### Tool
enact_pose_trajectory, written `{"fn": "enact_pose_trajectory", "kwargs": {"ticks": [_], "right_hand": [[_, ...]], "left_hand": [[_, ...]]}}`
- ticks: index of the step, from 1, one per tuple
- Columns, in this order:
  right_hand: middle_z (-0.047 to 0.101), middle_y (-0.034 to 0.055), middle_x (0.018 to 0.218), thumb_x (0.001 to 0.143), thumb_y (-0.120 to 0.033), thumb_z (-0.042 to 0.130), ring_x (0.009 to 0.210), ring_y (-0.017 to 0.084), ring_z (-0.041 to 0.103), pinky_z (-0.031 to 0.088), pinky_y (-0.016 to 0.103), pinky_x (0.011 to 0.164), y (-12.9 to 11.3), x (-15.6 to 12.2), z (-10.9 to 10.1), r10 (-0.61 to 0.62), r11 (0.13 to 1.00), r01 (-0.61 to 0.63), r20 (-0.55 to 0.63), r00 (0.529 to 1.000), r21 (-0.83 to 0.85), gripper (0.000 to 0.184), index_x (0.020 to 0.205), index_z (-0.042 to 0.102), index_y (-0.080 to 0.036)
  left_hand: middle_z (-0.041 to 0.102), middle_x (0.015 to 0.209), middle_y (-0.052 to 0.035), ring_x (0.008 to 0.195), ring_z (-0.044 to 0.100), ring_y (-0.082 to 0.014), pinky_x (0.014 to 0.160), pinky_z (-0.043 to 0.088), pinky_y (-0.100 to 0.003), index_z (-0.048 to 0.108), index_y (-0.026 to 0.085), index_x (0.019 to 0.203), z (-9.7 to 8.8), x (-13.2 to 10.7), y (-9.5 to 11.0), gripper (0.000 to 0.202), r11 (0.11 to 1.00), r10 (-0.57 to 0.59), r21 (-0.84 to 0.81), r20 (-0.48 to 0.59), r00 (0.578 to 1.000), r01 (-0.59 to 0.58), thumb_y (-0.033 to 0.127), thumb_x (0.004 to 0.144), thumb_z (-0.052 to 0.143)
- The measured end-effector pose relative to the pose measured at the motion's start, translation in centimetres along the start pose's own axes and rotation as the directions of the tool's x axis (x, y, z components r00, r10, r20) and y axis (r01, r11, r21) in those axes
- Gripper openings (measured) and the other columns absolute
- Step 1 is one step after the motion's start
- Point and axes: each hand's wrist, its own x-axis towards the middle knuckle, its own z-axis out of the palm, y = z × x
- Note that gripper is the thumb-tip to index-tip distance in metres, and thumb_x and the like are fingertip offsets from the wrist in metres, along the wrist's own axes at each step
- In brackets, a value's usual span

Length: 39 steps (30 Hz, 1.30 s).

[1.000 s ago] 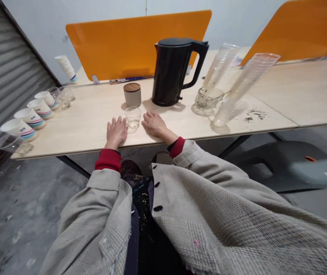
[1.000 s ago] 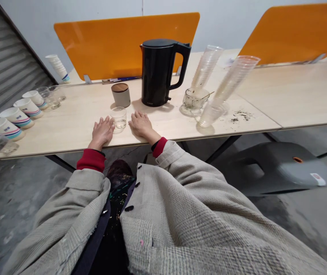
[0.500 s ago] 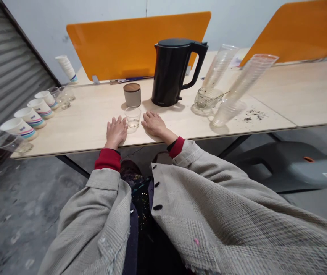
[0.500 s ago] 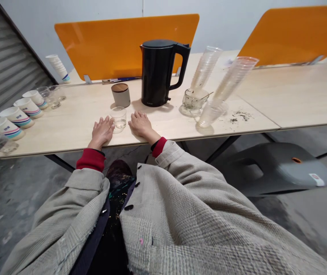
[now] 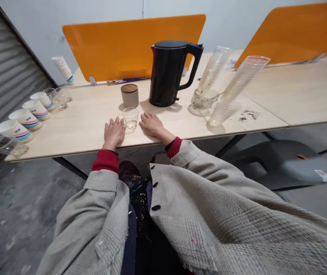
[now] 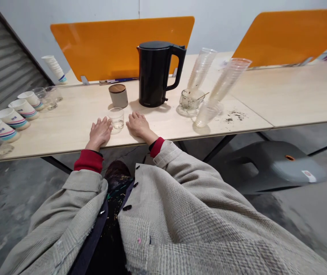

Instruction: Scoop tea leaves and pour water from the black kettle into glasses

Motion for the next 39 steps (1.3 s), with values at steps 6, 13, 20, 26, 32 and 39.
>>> {"fn": "enact_pose_trajectory", "kwargs": {"ticks": [6, 13, 20, 26, 32, 39], "right_hand": [[0.042, 0.0229, 0.179, 0.114, -0.036, 0.033, 0.168, 0.038, 0.035, 0.027, 0.056, 0.138, 0.13, 0.13, 0.24, 0.003, 1.0, -0.003, 0.001, 1.0, 0.002, 0.059, 0.16, 0.053, -0.005], [0.039, 0.0236, 0.18, 0.115, -0.037, 0.033, 0.17, 0.038, 0.033, 0.025, 0.056, 0.139, 0.18, 0.18, 0.38, 0.011, 1.0, -0.011, 0.009, 1.0, -0.005, 0.062, 0.165, 0.048, -0.004], [0.039, 0.0237, 0.18, 0.113, -0.036, 0.033, 0.169, 0.04, 0.034, 0.027, 0.058, 0.138, 0.24, 0.19, 0.38, 0.0, 1.0, 0.0, 0.008, 1.0, -0.005, 0.063, 0.164, 0.049, -0.003], [0.039, 0.0229, 0.18, 0.114, -0.036, 0.033, 0.169, 0.04, 0.034, 0.027, 0.058, 0.138, 0.33, 0.32, 0.57, 0.002, 1.0, -0.002, 0.009, 1.0, -0.011, 0.062, 0.164, 0.049, -0.004], [0.039, 0.0231, 0.18, 0.114, -0.035, 0.034, 0.17, 0.04, 0.033, 0.027, 0.057, 0.138, 0.26, 0.34, 0.48, 0.006, 1.0, -0.006, 0.016, 1.0, 0.006, 0.061, 0.164, 0.048, -0.003], [0.039, 0.0235, 0.18, 0.115, -0.034, 0.033, 0.17, 0.04, 0.034, 0.027, 0.057, 0.138, 0.18, 0.25, 0.45, 0.008, 1.0, -0.008, 0.012, 1.0, 0.003, 0.06, 0.164, 0.049, -0.003]], "left_hand": [[0.033, 0.187, -0.0046, 0.174, 0.023, -0.0366, 0.141, 0.019, -0.063, 0.042, 0.029, 0.172, 0.08, 0.18, -0.19, 0.064, 1.0, -0.001, -0.029, 0.01, 1.0, 0.001, 0.042, 0.113, 0.021], [0.032, 0.187, -0.0043, 0.175, 0.021, -0.0368, 0.141, 0.019, -0.062, 0.041, 0.026, 0.173, -0.23, -0.07, 0.11, 0.066, 0.999, -0.008, -0.031, 0.021, 1.0, 0.008, 0.041, 0.113, 0.021], [0.034, 0.186, -0.0037, 0.174, 0.024, -0.0351, 0.141, 0.02, -0.062, 0.043, 0.03, 0.172, -0.18, -0.16, 0.21, 0.065, 1.0, -0.013, -0.003, 0.002, 1.0, 0.013, 0.042, 0.113, 0.022], [0.033, 0.187, -0.0049, 0.174, 0.023, -0.0364, 0.141, 0.02, -0.061, 0.042, 0.025, 0.173, -0.24, -0.22, 0.26, 0.067, 1.0, -0.01, 0.003, 0.006, 1.0, 0.01, 0.042, 0.113, 0.019], [0.032, 0.187, -0.0055, 0.175, 0.023, -0.0363, 0.142, 0.019, -0.06, 0.04, 0.024, 0.174, -0.36, -0.36, 0.37, 0.067, 1.0, -0.015, 0.003, 0.012, 1.0, 0.015, 0.041, 0.113, 0.019], [0.032, 0.187, -0.0049, 0.174, 0.023, -0.0364, 0.141, 0.02, -0.061, 0.041, 0.025, 0.174, -0.15, -0.18, 0.27, 0.066, 1.0, -0.018, 0.009, 0.011, 1.0, 0.017, 0.042, 0.113, 0.02]]}}
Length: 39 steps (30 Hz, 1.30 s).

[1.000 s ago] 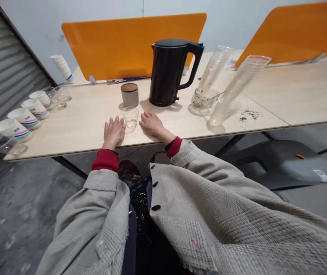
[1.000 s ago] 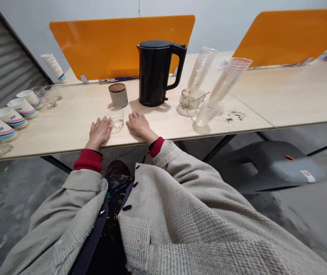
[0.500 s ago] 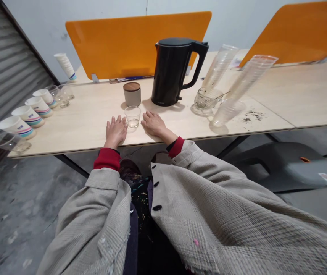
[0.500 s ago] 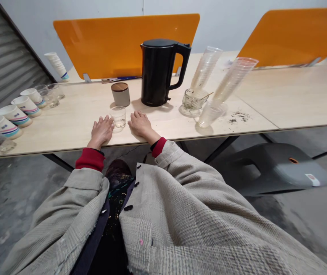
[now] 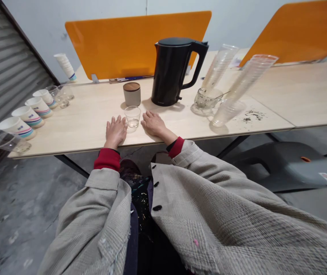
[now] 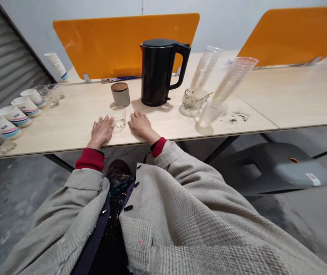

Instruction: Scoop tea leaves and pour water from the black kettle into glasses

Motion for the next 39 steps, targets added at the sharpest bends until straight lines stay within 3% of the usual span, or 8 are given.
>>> {"fn": "enact_pose_trajectory", "kwargs": {"ticks": [19, 26, 39], "right_hand": [[0.039, 0.0242, 0.18, 0.114, -0.036, 0.034, 0.17, 0.039, 0.033, 0.026, 0.056, 0.139, -0.2, -0.22, -0.29, 0.002, 1.0, -0.002, 0.006, 1.0, 0.003, 0.062, 0.165, 0.048, -0.003], [0.034, 0.0232, 0.183, 0.114, -0.039, 0.033, 0.172, 0.039, 0.03, 0.024, 0.056, 0.14, -0.02, -0.1, -0.19, 0.011, 1.0, -0.011, 0.024, 1.0, 0.008, 0.065, 0.168, 0.044, -0.003], [0.033, 0.0239, 0.183, 0.114, -0.039, 0.033, 0.172, 0.039, 0.03, 0.024, 0.057, 0.14, -0.07, -0.24, -0.32, 0.006, 1.0, -0.006, 0.03, 1.0, 0.0, 0.066, 0.169, 0.043, -0.002]], "left_hand": [[0.032, 0.187, -0.0045, 0.175, 0.022, -0.0366, 0.142, 0.019, -0.06, 0.041, 0.023, 0.173, -0.44, -0.31, 0.24, 0.066, 1.0, 0.0, -0.008, 0.008, 1.0, 0.0, 0.04, 0.113, 0.02], [0.029, 0.187, -0.0075, 0.175, 0.02, -0.0359, 0.142, 0.018, -0.06, 0.039, 0.017, 0.174, -0.56, -0.22, 0.19, 0.069, 1.0, -0.007, -0.028, 0.016, 1.0, 0.007, 0.041, 0.112, 0.02], [0.031, 0.187, -0.0072, 0.175, 0.023, -0.0357, 0.141, 0.021, -0.061, 0.039, 0.021, 0.174, -0.15, 0.01, -0.02, 0.068, 1.0, 0.008, -0.007, 0.0, 1.0, -0.008, 0.041, 0.112, 0.019]]}}
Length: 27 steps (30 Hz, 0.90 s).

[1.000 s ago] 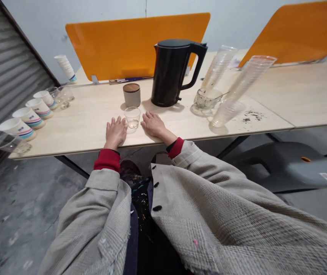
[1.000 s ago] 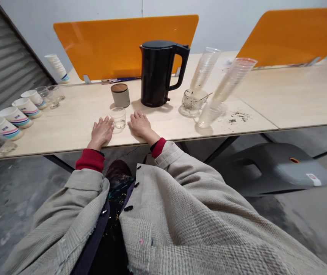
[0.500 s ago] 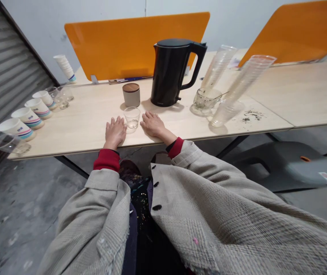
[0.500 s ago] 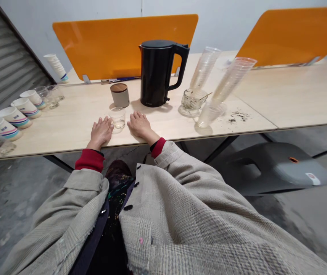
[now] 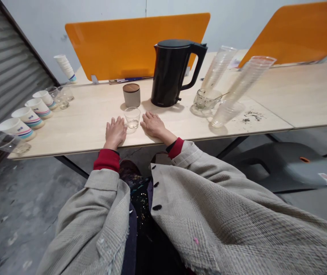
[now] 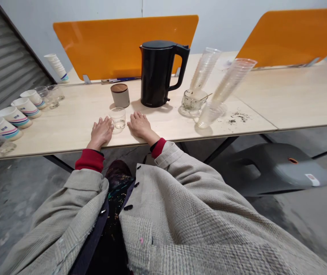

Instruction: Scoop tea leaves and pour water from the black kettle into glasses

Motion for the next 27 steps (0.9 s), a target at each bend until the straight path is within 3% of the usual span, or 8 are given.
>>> {"fn": "enact_pose_trajectory", "kwargs": {"ticks": [27], "right_hand": [[0.032, 0.0236, 0.184, 0.114, -0.037, 0.035, 0.173, 0.04, 0.027, 0.021, 0.059, 0.141, -0.04, -0.19, 0.16, 0.022, 1.0, -0.022, 0.007, 1.0, 0.005, 0.068, 0.171, 0.039, -0.001]], "left_hand": [[0.031, 0.187, -0.0081, 0.175, 0.02, -0.038, 0.142, 0.019, -0.061, 0.04, 0.017, 0.173, -0.07, -0.16, 0.12, 0.068, 0.999, 0.017, -0.039, 0.017, 1.0, -0.017, 0.041, 0.112, 0.019]]}}
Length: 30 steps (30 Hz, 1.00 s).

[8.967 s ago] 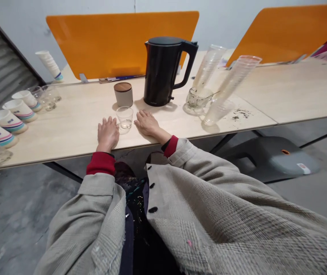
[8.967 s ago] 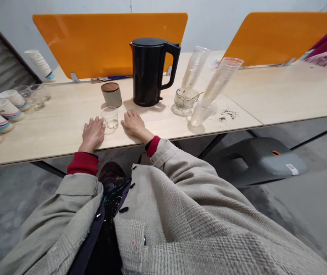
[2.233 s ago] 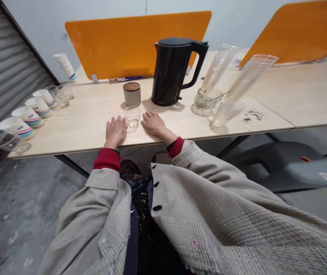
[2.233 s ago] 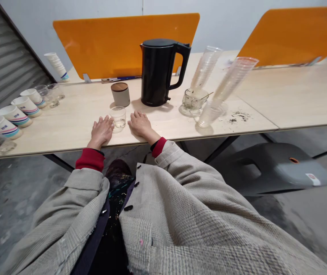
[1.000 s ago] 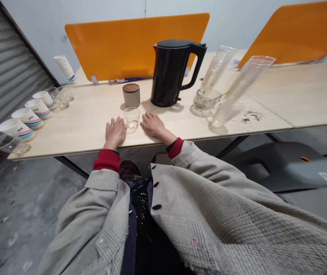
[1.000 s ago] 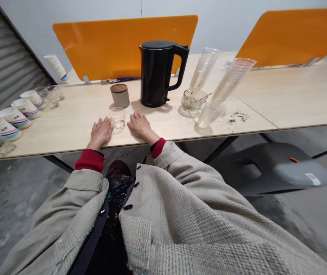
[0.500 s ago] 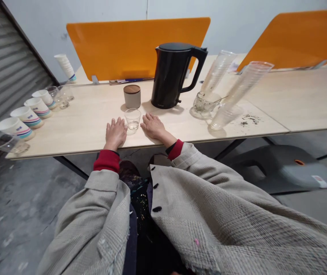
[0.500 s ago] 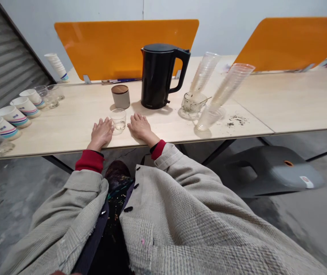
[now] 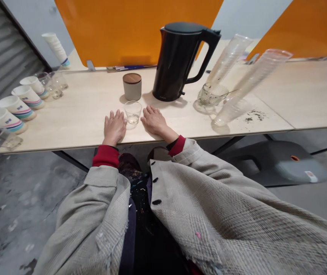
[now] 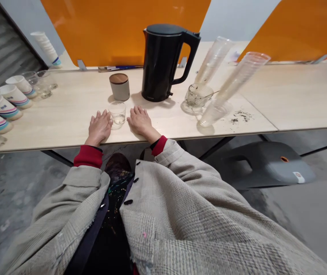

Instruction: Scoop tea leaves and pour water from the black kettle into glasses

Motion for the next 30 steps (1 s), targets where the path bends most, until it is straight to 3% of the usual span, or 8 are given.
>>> {"fn": "enact_pose_trajectory", "kwargs": {"ticks": [27, 30], "right_hand": [[0.036, 0.0243, 0.182, 0.114, -0.038, 0.034, 0.171, 0.04, 0.031, 0.024, 0.058, 0.14, 0.0, -1.0, -0.3, -0.012, 1.0, 0.012, -0.012, 1.0, 0.012, 0.067, 0.17, 0.042, -0.001], [0.036, 0.022, 0.182, 0.114, -0.04, 0.035, 0.172, 0.037, 0.03, 0.023, 0.059, 0.141, 0.2, -1.0, 0.0, -0.009, 1.0, 0.01, -0.016, 1.0, 0.017, 0.067, 0.171, 0.042, -0.005]], "left_hand": [[0.029, 0.187, -0.0072, 0.176, 0.018, -0.0349, 0.143, 0.017, -0.061, 0.037, 0.022, 0.176, 0.1, -0.6, 0.4, 0.066, 1.0, -0.024, 0.016, 0.02, 1.0, 0.024, 0.041, 0.114, 0.02], [0.027, 0.188, -0.008, 0.176, 0.017, -0.0359, 0.143, 0.017, -0.062, 0.036, 0.022, 0.176, 0.1, -0.7, 0.5, 0.067, 0.999, -0.028, 0.033, 0.041, 0.999, 0.027, 0.04, 0.114, 0.022]]}}
